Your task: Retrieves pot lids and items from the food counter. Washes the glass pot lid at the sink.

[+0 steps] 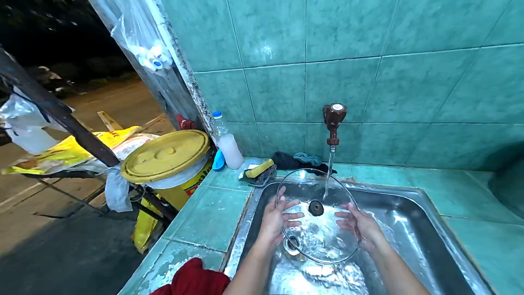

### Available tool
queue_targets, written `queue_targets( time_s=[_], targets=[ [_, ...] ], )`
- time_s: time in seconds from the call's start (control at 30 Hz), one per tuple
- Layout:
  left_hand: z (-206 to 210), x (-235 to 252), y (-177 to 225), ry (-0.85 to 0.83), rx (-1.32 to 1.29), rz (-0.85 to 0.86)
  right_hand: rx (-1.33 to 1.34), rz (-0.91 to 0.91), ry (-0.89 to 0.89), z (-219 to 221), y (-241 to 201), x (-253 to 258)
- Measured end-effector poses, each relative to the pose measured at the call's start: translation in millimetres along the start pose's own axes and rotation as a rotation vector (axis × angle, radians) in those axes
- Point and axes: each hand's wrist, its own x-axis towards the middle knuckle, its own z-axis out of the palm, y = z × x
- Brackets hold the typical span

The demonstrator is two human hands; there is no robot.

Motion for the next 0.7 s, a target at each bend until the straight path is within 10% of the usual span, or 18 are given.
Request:
queue_targets(
  time_s=[0.23, 0.4, 0.7],
  targets=[
    [-10.7, 15.3, -11.3, -0.002, 0.044, -0.008, 0.252, 0.108, -0.209, -10.8, 2.6, -16.7],
    [-9.8, 36.0, -42.0, 0.112, 0.358, 0.039, 0.096, 0.018, -0.063, -8.4, -29.4, -34.1],
    [14.3, 51.4, -71.3, 0.166, 0.140, -0.086, -0.079, -0.085, 0.054, -13.9, -66.2, -56.5]
  ],
)
